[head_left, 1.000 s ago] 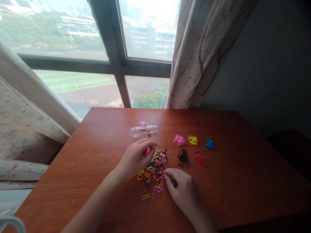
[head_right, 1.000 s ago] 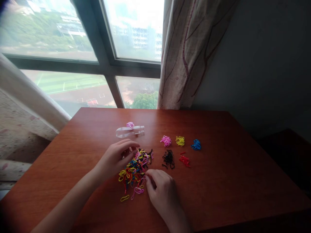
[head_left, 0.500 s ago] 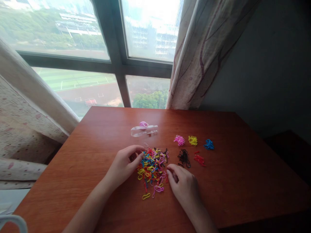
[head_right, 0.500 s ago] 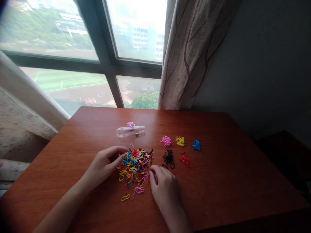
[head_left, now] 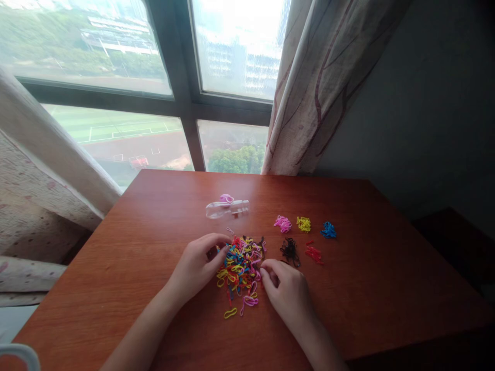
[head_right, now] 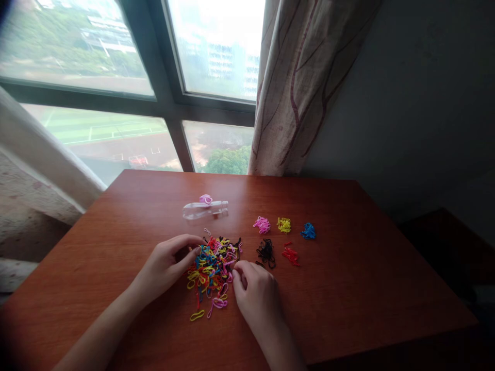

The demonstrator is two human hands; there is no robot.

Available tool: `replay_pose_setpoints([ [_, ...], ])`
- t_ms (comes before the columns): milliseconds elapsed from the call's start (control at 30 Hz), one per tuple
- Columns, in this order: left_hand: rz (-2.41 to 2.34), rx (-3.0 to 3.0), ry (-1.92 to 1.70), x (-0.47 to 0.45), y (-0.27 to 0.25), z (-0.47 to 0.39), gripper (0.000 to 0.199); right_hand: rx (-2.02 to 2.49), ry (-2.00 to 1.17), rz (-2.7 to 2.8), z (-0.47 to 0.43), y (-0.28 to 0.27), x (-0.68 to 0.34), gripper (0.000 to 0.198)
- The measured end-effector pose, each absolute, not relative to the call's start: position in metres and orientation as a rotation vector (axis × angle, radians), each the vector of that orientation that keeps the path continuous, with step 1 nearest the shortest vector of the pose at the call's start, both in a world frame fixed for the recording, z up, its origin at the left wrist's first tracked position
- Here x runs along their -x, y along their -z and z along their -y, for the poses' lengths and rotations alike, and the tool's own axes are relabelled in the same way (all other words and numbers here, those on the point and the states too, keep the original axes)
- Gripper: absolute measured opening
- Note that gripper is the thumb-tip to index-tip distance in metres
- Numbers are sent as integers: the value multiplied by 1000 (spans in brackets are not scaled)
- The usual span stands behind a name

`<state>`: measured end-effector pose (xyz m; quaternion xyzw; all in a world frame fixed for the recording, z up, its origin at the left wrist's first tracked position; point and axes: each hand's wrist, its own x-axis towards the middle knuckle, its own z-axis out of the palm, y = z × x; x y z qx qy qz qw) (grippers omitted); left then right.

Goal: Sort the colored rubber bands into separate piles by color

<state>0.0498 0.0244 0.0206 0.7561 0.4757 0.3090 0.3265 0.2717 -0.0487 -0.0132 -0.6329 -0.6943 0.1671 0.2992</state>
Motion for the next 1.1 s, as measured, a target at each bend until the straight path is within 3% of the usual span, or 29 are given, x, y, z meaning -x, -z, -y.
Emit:
replay_pose_setpoints([
  [533,-1239,-1975,-804,-52,-19,-23,16,1797,-299,1592,55,10,-326,27],
  [1100,-1243,-1981,-825,-53,-21,-23,17,1864,-438,1786,56,3,-334,28],
])
